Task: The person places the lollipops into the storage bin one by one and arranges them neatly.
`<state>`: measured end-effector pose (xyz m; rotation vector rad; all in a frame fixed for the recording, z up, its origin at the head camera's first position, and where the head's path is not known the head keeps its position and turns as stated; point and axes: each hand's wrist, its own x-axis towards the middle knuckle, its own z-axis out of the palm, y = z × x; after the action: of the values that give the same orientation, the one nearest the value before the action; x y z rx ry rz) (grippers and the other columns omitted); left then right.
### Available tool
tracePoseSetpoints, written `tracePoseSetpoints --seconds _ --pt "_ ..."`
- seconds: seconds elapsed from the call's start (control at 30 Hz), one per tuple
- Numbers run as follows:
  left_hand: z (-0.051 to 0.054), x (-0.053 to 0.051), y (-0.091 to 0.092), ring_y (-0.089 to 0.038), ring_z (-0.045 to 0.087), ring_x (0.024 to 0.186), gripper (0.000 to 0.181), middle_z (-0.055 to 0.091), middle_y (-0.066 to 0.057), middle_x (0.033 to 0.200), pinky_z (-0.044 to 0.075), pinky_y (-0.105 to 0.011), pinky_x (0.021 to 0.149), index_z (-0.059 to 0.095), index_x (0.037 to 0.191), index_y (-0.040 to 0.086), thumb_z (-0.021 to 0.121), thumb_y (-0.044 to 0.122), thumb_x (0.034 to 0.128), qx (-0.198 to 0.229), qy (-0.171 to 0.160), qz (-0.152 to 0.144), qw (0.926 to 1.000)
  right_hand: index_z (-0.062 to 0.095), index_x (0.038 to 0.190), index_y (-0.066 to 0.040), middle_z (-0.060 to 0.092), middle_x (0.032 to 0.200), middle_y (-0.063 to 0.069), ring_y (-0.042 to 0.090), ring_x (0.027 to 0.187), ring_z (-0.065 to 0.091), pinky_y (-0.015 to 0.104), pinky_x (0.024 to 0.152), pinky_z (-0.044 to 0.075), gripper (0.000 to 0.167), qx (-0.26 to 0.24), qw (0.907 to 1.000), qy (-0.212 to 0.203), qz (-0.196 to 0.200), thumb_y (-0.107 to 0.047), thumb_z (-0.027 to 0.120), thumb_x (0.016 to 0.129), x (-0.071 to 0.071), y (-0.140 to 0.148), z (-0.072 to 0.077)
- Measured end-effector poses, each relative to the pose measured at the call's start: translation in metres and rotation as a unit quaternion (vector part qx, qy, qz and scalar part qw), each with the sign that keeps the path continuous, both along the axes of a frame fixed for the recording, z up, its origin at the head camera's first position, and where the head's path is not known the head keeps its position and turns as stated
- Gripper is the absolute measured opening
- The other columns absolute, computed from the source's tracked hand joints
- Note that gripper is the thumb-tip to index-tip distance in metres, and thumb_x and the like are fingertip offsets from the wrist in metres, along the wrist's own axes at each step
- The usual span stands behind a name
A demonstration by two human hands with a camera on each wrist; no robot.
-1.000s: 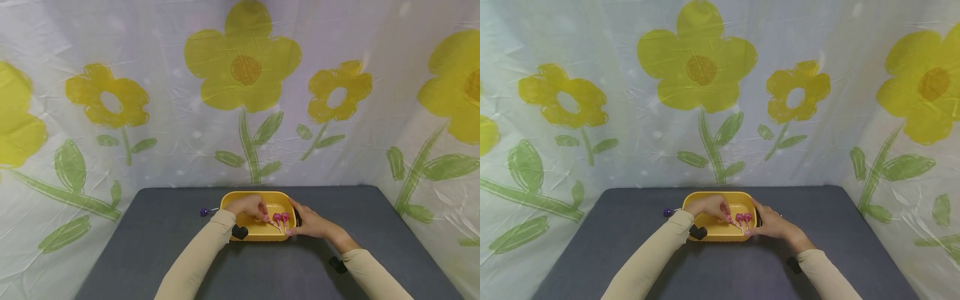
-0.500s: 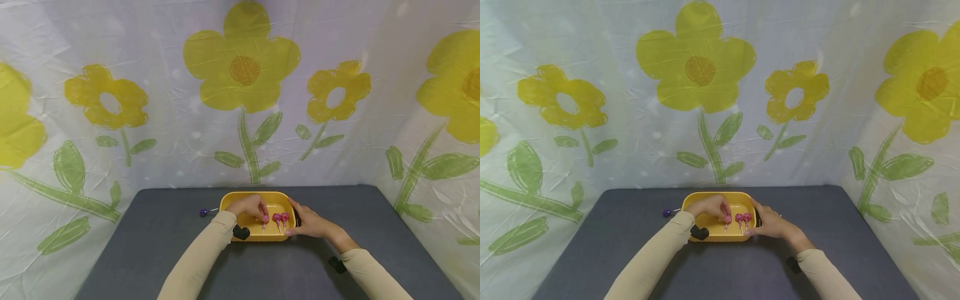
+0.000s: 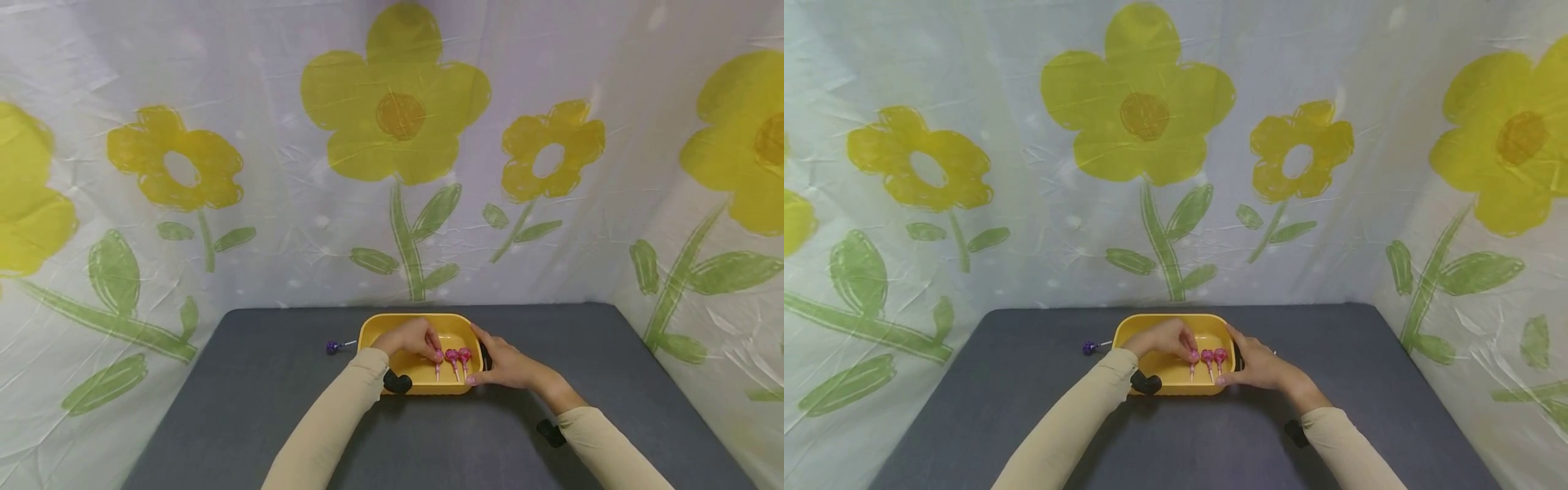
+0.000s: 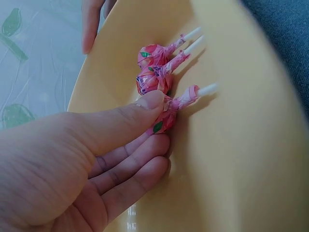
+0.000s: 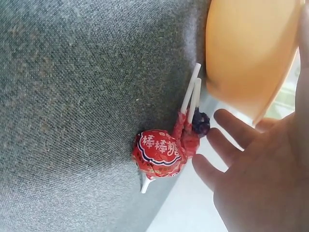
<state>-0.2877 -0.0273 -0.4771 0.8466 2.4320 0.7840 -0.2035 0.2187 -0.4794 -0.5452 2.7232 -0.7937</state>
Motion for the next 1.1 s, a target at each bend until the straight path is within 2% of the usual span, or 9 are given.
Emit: tracePoseSetpoints --seconds 0.2,0.43,0.83,1.1 --pt "-0.0019 0.0007 0.0003 -0.003 0.054 0.065 0.015 0.073 -0.004 0.081 0.045 -0.014 0.061 0.077 0.092 0.006 0.081 0.017 0.0823 0.009 0.004 0.016 0.9998 0.007 0.160 -0.012 0.031 0.156 0.029 0.048 0.142 0.034 0.066 0.108 0.034 0.116 0.002 1.0000 -0.001 -0.001 -0.056 0.077 0.079 0.0003 -0.0003 -0.0002" --pt "0.0030 0.0036 0.0016 -0.004 0.056 0.066 0.018 0.075 -0.007 0.086 0.046 -0.013 0.061 0.077 0.094 0.004 0.081 0.016 0.0815 0.015 0.000 0.018 0.9997 0.007 0.160 -0.011 0.033 0.156 0.028 0.047 0.142 0.035 0.066 0.108 0.035 0.115 0.004 1.0000 0.008 0.004 -0.055 0.076 0.080 0.0011 -0.0004 0.0026" --pt "0.0003 0.0029 0.0016 -0.004 0.054 0.063 0.017 0.072 -0.002 0.079 0.045 -0.014 0.059 0.077 0.094 0.005 0.081 0.017 0.0825 0.009 -0.009 0.023 0.9996 0.008 0.160 -0.010 0.032 0.155 0.029 0.048 0.141 0.035 0.066 0.107 0.036 0.115 -0.002 1.0000 0.008 0.005 -0.053 0.077 0.079 0.0023 -0.0013 0.0033" --pt "-0.0003 0.0015 0.0010 -0.005 0.055 0.065 0.018 0.073 -0.003 0.082 0.046 -0.015 0.060 0.077 0.096 0.006 0.081 0.017 0.0823 0.018 -0.022 0.023 0.9993 0.009 0.160 -0.010 0.033 0.155 0.029 0.047 0.142 0.035 0.065 0.109 0.034 0.116 -0.005 0.9999 0.011 0.004 -0.055 0.077 0.079 0.0011 -0.0008 0.0026"
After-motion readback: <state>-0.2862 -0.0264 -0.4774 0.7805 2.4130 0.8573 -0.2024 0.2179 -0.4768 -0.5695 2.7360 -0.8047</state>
